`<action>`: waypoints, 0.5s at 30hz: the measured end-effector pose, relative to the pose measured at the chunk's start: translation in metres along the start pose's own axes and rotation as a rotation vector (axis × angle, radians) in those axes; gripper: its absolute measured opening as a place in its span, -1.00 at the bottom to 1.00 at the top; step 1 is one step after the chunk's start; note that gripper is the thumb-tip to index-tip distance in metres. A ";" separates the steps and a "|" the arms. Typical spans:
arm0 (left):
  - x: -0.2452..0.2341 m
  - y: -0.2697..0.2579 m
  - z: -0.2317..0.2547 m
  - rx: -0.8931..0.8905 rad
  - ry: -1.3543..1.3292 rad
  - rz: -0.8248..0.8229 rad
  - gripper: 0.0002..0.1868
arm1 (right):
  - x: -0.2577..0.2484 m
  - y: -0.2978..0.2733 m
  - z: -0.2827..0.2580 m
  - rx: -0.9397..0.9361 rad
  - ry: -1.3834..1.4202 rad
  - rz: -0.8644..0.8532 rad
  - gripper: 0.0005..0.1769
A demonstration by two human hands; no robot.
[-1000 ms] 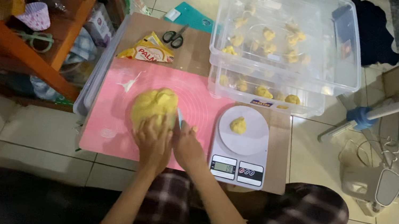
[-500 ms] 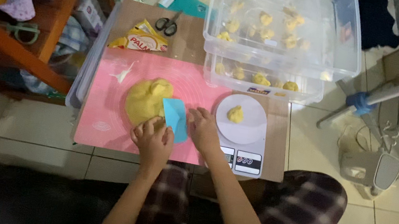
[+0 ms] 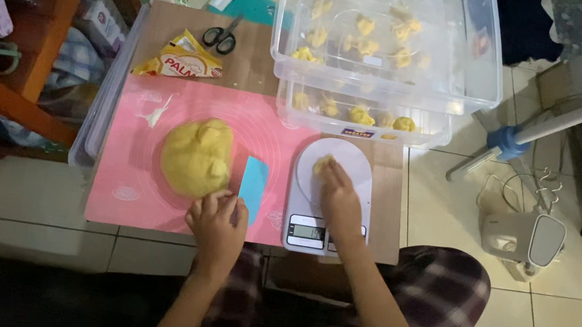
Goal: The person portions a large mass of yellow dough into smaller pieces using a blue scraper and a digital scale. Each piece is weighed and then placed into a clear plastic container.
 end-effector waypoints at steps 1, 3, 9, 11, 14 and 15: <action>-0.002 0.000 0.002 -0.006 0.001 0.005 -0.87 | -0.014 0.001 -0.016 -0.008 0.000 -0.001 -0.61; -0.006 -0.002 0.004 0.005 -0.043 -0.035 -0.83 | -0.031 -0.001 -0.047 0.029 -0.136 -0.157 -0.32; 0.023 -0.004 0.000 -0.169 -0.477 -0.223 -0.74 | -0.075 0.003 -0.003 0.688 0.678 -0.402 -0.35; 0.059 -0.011 -0.012 -0.174 -0.526 -0.201 -0.71 | -0.112 0.015 0.001 0.680 0.769 -0.075 -0.57; 0.089 -0.026 -0.023 -0.186 -0.530 -0.175 -0.71 | -0.143 0.000 0.004 0.729 0.868 0.258 -0.72; 0.098 -0.023 -0.023 -0.177 -0.497 -0.146 -0.73 | -0.147 -0.003 0.007 0.773 0.886 0.284 -0.74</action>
Point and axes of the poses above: each hand's wrist, its own y-axis towards the middle knuckle, its own x-axis out of the palm, z = x × y, the point moved 6 cm from there along y, towards the middle knuckle, and after that the axes turned 1 degree about x, right-handed, at the moved point
